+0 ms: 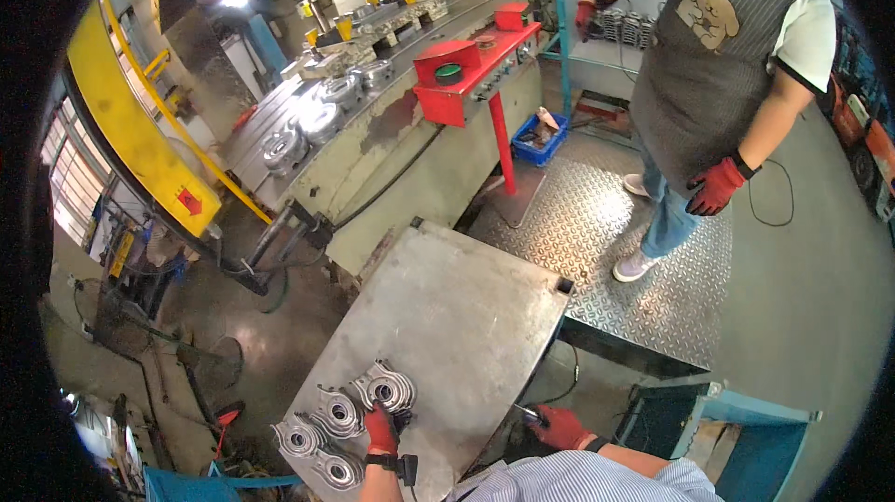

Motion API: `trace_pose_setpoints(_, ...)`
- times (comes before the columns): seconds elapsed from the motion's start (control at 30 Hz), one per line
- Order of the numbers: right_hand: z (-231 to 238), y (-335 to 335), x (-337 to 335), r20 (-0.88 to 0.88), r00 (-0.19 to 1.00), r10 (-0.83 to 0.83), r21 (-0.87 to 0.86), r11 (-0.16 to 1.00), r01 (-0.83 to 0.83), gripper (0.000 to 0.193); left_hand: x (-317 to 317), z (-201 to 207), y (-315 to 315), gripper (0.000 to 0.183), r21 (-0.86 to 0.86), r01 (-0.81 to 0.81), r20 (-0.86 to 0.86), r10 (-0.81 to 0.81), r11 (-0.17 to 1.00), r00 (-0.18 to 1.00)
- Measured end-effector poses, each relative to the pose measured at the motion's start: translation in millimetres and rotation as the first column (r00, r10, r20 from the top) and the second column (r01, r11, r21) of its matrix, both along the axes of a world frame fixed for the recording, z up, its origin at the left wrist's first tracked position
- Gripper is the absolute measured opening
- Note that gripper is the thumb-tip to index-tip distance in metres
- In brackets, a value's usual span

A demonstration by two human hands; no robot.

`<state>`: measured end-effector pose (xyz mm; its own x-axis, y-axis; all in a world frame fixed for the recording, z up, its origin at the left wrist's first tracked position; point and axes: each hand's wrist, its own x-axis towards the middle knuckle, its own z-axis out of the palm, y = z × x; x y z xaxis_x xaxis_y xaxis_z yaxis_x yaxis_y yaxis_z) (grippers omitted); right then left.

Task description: The recorder is inspecting and organizing metal pillow block bearings on a workstation, using a small handheld tool to rotate or test the inner bearing rings.

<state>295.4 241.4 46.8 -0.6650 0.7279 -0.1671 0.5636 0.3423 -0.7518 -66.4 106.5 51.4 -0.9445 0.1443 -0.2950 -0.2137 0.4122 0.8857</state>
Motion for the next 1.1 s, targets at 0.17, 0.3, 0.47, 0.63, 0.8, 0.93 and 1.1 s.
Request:
trace_pose_setpoints(0.17, -2.4, 20.9, -7.3, 0.047, 0.994, 0.102, -0.064, 0.993, -0.099, 0.05, 5.7, 24.2, 17.4, 0.038, 0.503, -0.117, 0.243, -0.01, 0.856, 0.97)
trace_pose_setpoints(0.3, -15.1, 32.5, -7.6, 0.083, 0.986, 0.143, -0.106, 0.985, -0.134, 0.049, 18.0, 53.6, 4.1, 0.034, 0.073, 0.048, 0.168, -0.06, 0.996, 0.984)
trace_pose_setpoints(0.47, 2.1, 43.2, -5.2, -0.015, 0.994, 0.105, -0.177, 0.979, -0.106, 0.046, -2.4, 207.2, 74.6, 0.037, -0.321, 0.317, -0.408, -0.433, 0.892, 0.804)
trace_pose_setpoints(0.63, -12.7, 54.6, 9.6, 0.138, 0.986, 0.096, -0.172, 0.982, -0.072, 0.045, -62.0, 317.9, 211.5, 0.038, -0.161, 0.447, -0.804, -0.38, 0.88, 0.458)
trace_pose_setpoints(0.8, 10.2, 55.7, 34.7, 0.185, 0.976, -0.114, -0.154, 0.978, 0.143, 0.045, -105.9, 364.9, 335.1, 0.053, -0.359, 0.444, -0.646, -0.562, 0.821, 0.517)
trace_pose_setpoints(0.93, 16.7, 56.3, 49.4, 0.613, 0.783, -0.109, -0.414, 0.8, 0.435, 0.062, -156.7, 348.5, 393.6, 0.07, -0.583, 0.123, -0.749, -0.59, 0.803, 0.302)
trace_pose_setpoints(1.1, -42.1, 15.8, 102.0, 0.371, 0.75, -0.547, -0.232, 0.727, 0.646, 0.057, -183.6, 349.1, 441.9, 0.09, -0.806, -0.033, -0.57, -0.76, 0.591, 0.312)
